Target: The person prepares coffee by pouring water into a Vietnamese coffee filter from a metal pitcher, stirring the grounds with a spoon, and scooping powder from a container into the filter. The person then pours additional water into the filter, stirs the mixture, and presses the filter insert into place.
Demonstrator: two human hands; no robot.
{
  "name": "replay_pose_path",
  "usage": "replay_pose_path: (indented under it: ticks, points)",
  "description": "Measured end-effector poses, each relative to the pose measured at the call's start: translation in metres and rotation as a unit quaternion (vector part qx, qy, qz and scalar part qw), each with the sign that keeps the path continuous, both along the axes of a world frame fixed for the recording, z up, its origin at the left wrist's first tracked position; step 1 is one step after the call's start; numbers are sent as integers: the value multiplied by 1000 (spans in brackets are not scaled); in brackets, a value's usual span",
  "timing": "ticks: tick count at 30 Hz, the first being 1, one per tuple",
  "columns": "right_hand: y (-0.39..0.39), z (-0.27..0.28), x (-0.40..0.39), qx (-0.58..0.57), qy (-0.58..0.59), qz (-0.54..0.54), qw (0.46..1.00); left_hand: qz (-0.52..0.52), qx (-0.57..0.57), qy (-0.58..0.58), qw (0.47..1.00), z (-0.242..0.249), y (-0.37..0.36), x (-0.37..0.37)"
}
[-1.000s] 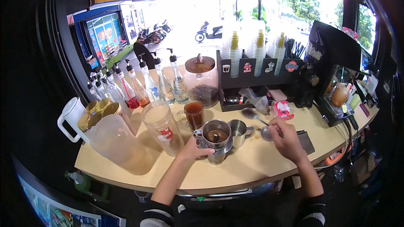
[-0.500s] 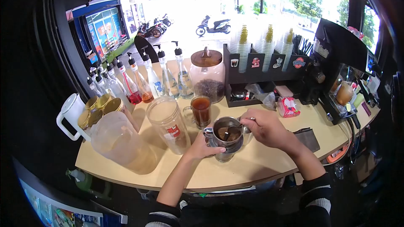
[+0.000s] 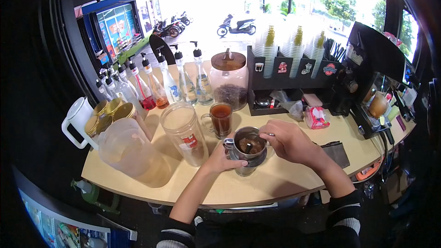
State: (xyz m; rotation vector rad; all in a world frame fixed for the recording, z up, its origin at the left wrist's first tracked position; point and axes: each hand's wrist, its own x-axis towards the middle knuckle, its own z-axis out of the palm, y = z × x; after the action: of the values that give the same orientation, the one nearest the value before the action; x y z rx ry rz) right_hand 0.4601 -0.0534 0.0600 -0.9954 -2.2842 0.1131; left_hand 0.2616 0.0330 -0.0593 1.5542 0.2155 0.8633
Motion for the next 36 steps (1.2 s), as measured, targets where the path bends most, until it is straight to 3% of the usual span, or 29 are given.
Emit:
replay_pose_path:
  ticks: [4, 6, 9, 12, 15, 22, 25, 27, 31, 33, 36]
  points:
    - [-2, 1, 1, -53, 36, 23, 998, -4, -4, 0, 1000, -3, 2, 0]
    - [1, 2, 3, 29, -10, 26, 999, 5, -12, 15, 1000, -5, 1, -1]
    - [2, -5, 1, -42, 42, 40, 997, 1, -14, 10, 1000, -6, 2, -1]
    - [5, 0, 5, 30, -9, 40, 999, 10, -9, 12, 1000, -5, 1, 0]
    - [4, 2, -1, -43, 23, 17, 999, 3, -11, 6, 1000, -3, 1, -1]
    - [10, 4, 2, 12, 15, 16, 1000, 10, -8, 9, 1000, -6, 3, 0]
    - [12, 5, 3, -52, 42, 44, 997, 11, 9, 21, 1000, -8, 3, -1]
    - [16, 4, 3, 16, 12, -1, 1000, 9, -5, 12, 1000, -7, 2, -1]
    - [11, 4, -3, 17, 25, 40, 999, 19, 18, 23, 999, -7, 3, -2]
    - [8, 8, -6, 96, -26, 8, 995, 0, 11, 20, 1000, -9, 5, -2]
    - [-4, 1, -15, 121, -98, -8, 988, 12, -1, 31, 999, -6, 1, -3]
